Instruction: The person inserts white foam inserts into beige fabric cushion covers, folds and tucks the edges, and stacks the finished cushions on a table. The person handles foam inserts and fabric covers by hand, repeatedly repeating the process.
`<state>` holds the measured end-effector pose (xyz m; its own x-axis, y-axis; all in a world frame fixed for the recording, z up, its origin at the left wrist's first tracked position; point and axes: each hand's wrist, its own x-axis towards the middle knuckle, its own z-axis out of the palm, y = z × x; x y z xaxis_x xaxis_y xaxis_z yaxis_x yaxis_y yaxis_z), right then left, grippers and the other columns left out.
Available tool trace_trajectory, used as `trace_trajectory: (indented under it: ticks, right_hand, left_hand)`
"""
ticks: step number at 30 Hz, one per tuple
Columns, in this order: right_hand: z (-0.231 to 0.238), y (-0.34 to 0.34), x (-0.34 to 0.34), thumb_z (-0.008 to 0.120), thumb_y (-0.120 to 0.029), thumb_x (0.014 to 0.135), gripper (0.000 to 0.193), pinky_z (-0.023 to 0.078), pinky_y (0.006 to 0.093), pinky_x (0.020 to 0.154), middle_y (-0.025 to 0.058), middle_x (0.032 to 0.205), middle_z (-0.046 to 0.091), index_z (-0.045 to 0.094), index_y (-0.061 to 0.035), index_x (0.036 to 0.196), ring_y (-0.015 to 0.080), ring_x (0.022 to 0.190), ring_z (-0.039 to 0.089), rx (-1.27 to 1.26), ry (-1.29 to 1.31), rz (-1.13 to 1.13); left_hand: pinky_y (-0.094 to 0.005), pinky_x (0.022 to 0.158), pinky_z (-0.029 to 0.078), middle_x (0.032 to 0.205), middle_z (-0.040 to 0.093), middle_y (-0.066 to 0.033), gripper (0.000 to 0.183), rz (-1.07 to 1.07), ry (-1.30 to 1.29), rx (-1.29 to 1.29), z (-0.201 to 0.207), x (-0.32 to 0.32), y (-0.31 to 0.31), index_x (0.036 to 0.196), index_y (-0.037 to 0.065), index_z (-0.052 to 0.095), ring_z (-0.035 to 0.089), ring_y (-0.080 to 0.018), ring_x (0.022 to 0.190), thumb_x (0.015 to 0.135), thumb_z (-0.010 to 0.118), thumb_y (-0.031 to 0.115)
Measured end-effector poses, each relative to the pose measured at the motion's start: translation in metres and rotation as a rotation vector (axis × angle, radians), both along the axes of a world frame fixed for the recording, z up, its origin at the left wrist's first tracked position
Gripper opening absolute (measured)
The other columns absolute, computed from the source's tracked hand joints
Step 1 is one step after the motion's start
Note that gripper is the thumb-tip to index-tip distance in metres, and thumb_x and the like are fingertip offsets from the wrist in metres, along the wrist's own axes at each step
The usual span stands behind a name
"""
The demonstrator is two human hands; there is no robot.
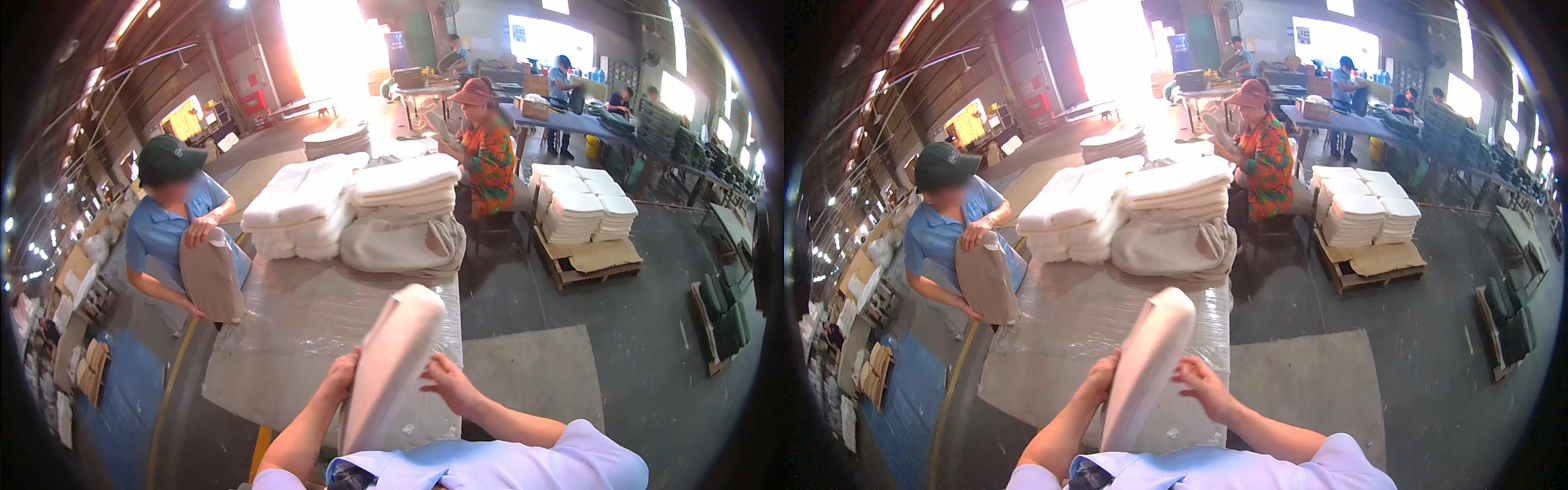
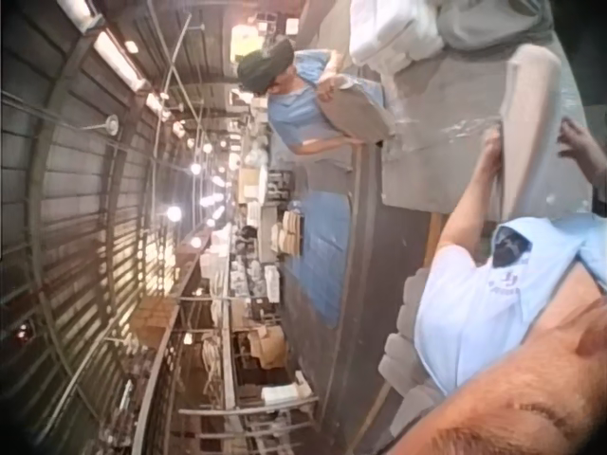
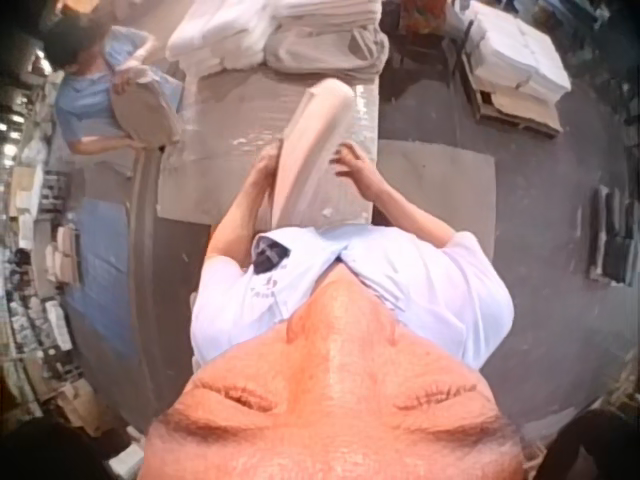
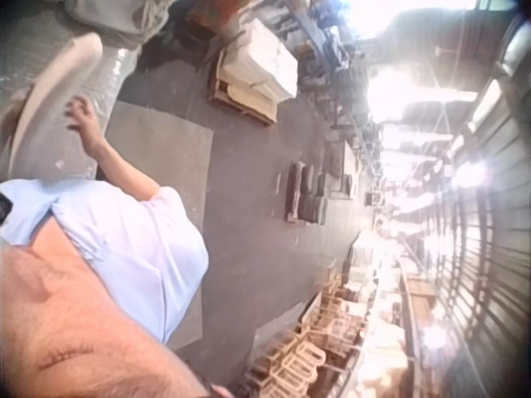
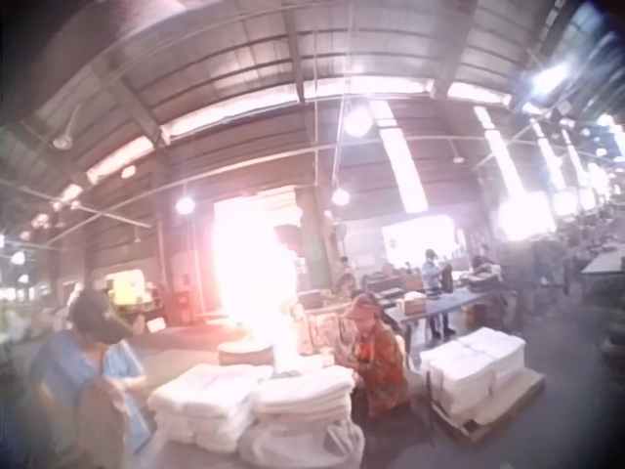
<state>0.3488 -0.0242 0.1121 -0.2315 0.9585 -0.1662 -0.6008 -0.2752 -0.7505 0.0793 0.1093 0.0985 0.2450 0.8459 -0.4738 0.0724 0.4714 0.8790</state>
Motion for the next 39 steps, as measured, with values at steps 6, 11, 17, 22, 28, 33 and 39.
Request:
trace_trajectory:
  ticks: [6,11,17,22,28,33,39]
  right_hand:
    - [-0.091,-0.012,0.045,0.064,-0.039,0.107,0.055,0.048,0.0487,0.117,0.0086,0.149,0.061,0.052,-0.0119,0.152,0.0270,0.134,0.060,-0.012,0.281,-0.342]
    - [-0.105,-0.040,0.030,0.062,-0.041,0.108,0.049,0.048,0.0505,0.117,0.0094,0.148,0.061,0.054,-0.0133,0.149,0.0280,0.134,0.060,-0.081,0.671,-0.488]
    - [-0.180,-0.072,0.047,0.063,-0.030,0.108,0.042,0.045,0.0547,0.119,0.0095,0.150,0.059,0.056,-0.0153,0.147,0.0291,0.137,0.058,0.178,-0.469,-0.561]
    - [-0.214,-0.069,0.045,0.064,-0.023,0.107,0.038,0.056,0.0551,0.107,0.0143,0.139,0.067,0.060,-0.0096,0.142,0.0316,0.125,0.068,-0.177,0.028,-0.940]
    - [-0.247,-0.070,0.038,0.065,-0.023,0.105,0.037,0.061,0.0535,0.100,0.0165,0.130,0.071,0.063,-0.0066,0.138,0.0336,0.113,0.073,-0.177,0.159,-1.003]
    - [-0.249,-0.069,0.049,0.058,-0.022,0.108,0.035,0.059,0.0510,0.105,0.0169,0.130,0.071,0.062,-0.0037,0.138,0.0329,0.117,0.071,-0.331,0.640,-0.910]
    - [-0.250,-0.062,0.058,0.053,-0.024,0.111,0.037,0.059,0.0459,0.105,0.0159,0.134,0.069,0.058,-0.0043,0.142,0.0291,0.119,0.070,-0.175,0.396,-0.693]
  left_hand:
    - [-0.0416,0.099,0.052,0.122,0.076,-0.0128,0.064,-0.448,0.278,-0.084,-0.028,0.085,-0.038,0.130,0.000,0.074,0.068,-0.0218,0.111,0.113,0.048,0.056]
    - [-0.0411,0.106,0.049,0.133,0.073,-0.0168,0.068,-0.657,0.385,-0.078,-0.045,0.093,-0.048,0.138,0.000,0.070,0.066,-0.0257,0.120,0.114,0.044,0.057]
    - [-0.0438,0.104,0.050,0.125,0.075,-0.0222,0.064,-0.906,0.549,0.164,-0.070,0.118,-0.036,0.130,0.002,0.074,0.069,-0.0328,0.120,0.112,0.044,0.056]
    - [-0.0494,0.087,0.054,0.102,0.075,-0.0271,0.052,-0.905,0.773,0.622,-0.097,0.140,-0.043,0.105,0.001,0.076,0.072,-0.0416,0.097,0.105,0.057,0.049]
    - [-0.0523,0.081,0.053,0.097,0.075,-0.0272,0.048,-0.960,0.713,0.465,-0.107,0.198,-0.028,0.098,0.002,0.075,0.072,-0.0451,0.094,0.101,0.064,0.049]
    - [-0.0538,0.078,0.054,0.090,0.074,-0.0265,0.049,-0.992,0.925,0.521,-0.111,0.231,-0.031,0.095,0.003,0.073,0.073,-0.0441,0.092,0.100,0.065,0.051]
    - [-0.0574,0.075,0.052,0.088,0.073,-0.0237,0.044,-0.776,0.853,0.707,-0.121,0.234,-0.044,0.090,0.005,0.069,0.071,-0.0458,0.087,0.104,0.061,0.047]
